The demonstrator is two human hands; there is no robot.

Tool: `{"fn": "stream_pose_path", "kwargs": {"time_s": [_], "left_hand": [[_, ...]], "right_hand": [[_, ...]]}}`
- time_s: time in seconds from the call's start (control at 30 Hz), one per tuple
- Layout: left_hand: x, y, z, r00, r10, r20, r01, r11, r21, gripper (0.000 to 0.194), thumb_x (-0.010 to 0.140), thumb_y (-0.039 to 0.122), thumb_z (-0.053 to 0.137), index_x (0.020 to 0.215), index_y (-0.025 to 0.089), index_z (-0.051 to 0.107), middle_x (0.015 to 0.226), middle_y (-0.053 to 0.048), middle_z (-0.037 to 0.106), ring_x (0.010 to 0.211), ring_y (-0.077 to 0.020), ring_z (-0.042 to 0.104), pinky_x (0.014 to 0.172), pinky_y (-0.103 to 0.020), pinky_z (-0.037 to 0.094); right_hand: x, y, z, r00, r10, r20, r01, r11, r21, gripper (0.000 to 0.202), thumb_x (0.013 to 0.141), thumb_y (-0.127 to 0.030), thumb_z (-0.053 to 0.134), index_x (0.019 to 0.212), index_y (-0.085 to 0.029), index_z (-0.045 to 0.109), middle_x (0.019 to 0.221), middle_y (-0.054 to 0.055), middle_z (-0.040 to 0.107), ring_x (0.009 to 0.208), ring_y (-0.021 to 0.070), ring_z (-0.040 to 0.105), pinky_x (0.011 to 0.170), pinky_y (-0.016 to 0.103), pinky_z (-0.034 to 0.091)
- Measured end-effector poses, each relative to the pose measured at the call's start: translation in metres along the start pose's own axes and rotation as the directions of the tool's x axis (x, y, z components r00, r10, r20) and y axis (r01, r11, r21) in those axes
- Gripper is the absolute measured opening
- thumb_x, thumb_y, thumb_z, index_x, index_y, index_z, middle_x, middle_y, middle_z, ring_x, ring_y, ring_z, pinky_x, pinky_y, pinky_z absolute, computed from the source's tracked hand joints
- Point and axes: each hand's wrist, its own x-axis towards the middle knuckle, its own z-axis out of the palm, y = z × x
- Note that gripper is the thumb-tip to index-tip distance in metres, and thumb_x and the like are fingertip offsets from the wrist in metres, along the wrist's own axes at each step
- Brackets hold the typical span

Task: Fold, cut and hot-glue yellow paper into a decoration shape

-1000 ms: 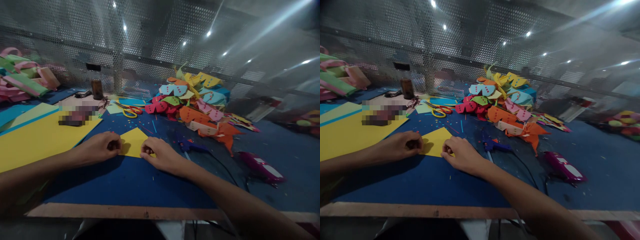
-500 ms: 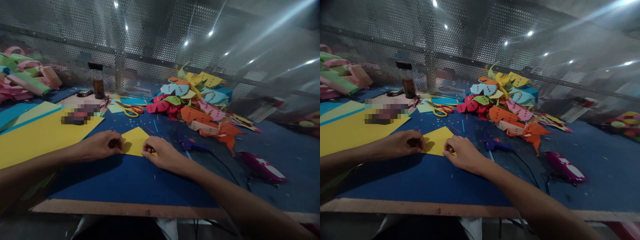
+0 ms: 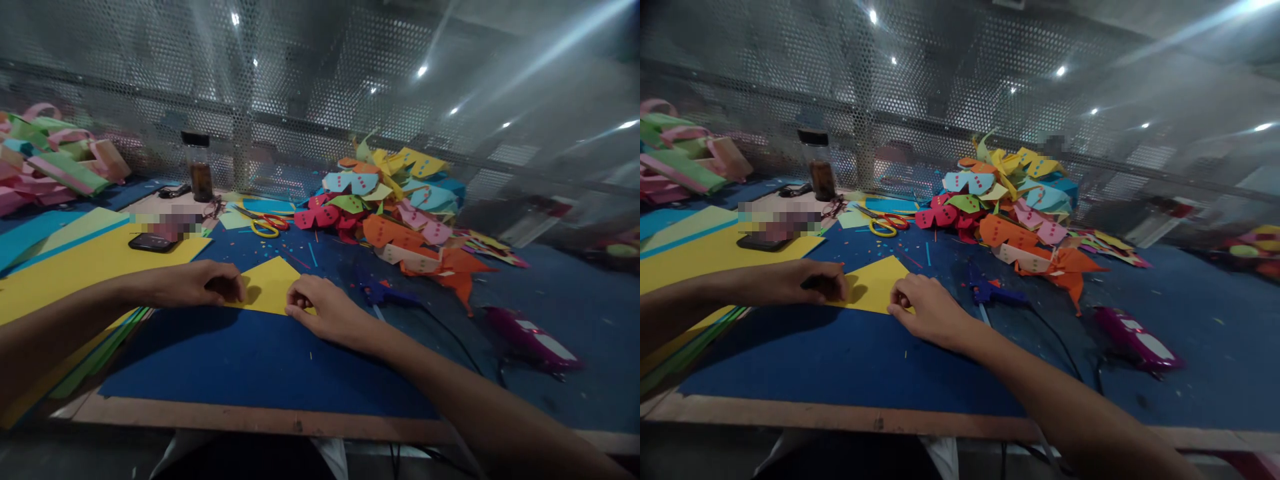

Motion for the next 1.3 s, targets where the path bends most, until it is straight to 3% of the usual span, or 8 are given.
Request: {"fn": "stream_pose_path", "kwargs": {"time_s": [0.47,0.63,0.83,1.0,1.13,1.3], "left_hand": [[-0.011,-0.005,-0.022,0.976,0.158,0.149,-0.164,0.986,0.030,0.037,0.087,0.005,0.054,0.117,0.021,0.070,0.117,-0.004,0.070,0.111,-0.0209,0.064,0.099,-0.026,0.047],[-0.011,0.000,-0.025,0.958,0.231,0.168,-0.231,0.973,-0.022,0.022,0.100,0.018,0.056,0.112,0.023,0.073,0.121,-0.006,0.073,0.115,-0.0219,0.066,0.103,-0.027,0.048],[-0.012,0.003,-0.021,0.976,0.186,0.113,-0.186,0.982,-0.012,0.018,0.100,0.028,0.059,0.107,0.024,0.076,0.114,-0.006,0.075,0.108,-0.0213,0.068,0.099,-0.027,0.051],[-0.007,-0.002,-0.006,0.995,0.083,-0.052,-0.081,0.996,0.047,0.020,0.093,0.031,0.068,0.108,0.022,0.077,0.107,-0.006,0.076,0.098,-0.0225,0.069,0.088,-0.029,0.052],[-0.001,0.002,0.005,0.988,0.112,-0.102,-0.104,0.991,0.083,0.023,0.093,0.039,0.069,0.102,0.019,0.077,0.103,-0.007,0.075,0.095,-0.0225,0.069,0.086,-0.030,0.052],[0.002,0.008,0.011,0.984,0.132,-0.122,-0.116,0.985,0.129,0.020,0.093,0.037,0.067,0.092,0.020,0.076,0.094,-0.003,0.071,0.083,-0.0179,0.067,0.074,-0.025,0.050]], "right_hand": [[0.000,-0.003,-0.003,1.000,0.008,0.016,-0.008,1.000,-0.016,0.006,0.097,-0.016,0.065,0.091,-0.017,0.065,0.093,0.004,0.069,0.086,0.0174,0.059,0.078,0.030,0.040],[-0.002,-0.003,-0.004,1.000,-0.019,0.007,0.019,1.000,-0.011,0.005,0.099,-0.020,0.066,0.095,-0.017,0.067,0.096,0.005,0.070,0.089,0.0183,0.061,0.080,0.031,0.043],[-0.004,-0.001,-0.006,0.998,-0.056,0.008,0.056,0.998,-0.003,0.007,0.097,-0.022,0.070,0.096,-0.017,0.067,0.097,0.005,0.070,0.090,0.0188,0.062,0.081,0.032,0.045],[-0.005,0.001,-0.006,0.998,-0.064,0.013,0.064,0.998,-0.002,0.010,0.095,-0.023,0.075,0.097,-0.018,0.067,0.101,0.005,0.071,0.094,0.0198,0.063,0.083,0.032,0.046],[-0.003,0.000,-0.003,0.998,-0.067,0.016,0.068,0.998,-0.006,0.007,0.096,-0.021,0.074,0.095,-0.017,0.068,0.100,0.005,0.071,0.095,0.0198,0.064,0.086,0.033,0.045],[-0.002,0.001,-0.001,0.997,-0.074,0.002,0.074,0.997,0.010,0.007,0.096,-0.019,0.073,0.093,-0.017,0.068,0.097,0.005,0.071,0.093,0.0189,0.064,0.082,0.031,0.045]]}}
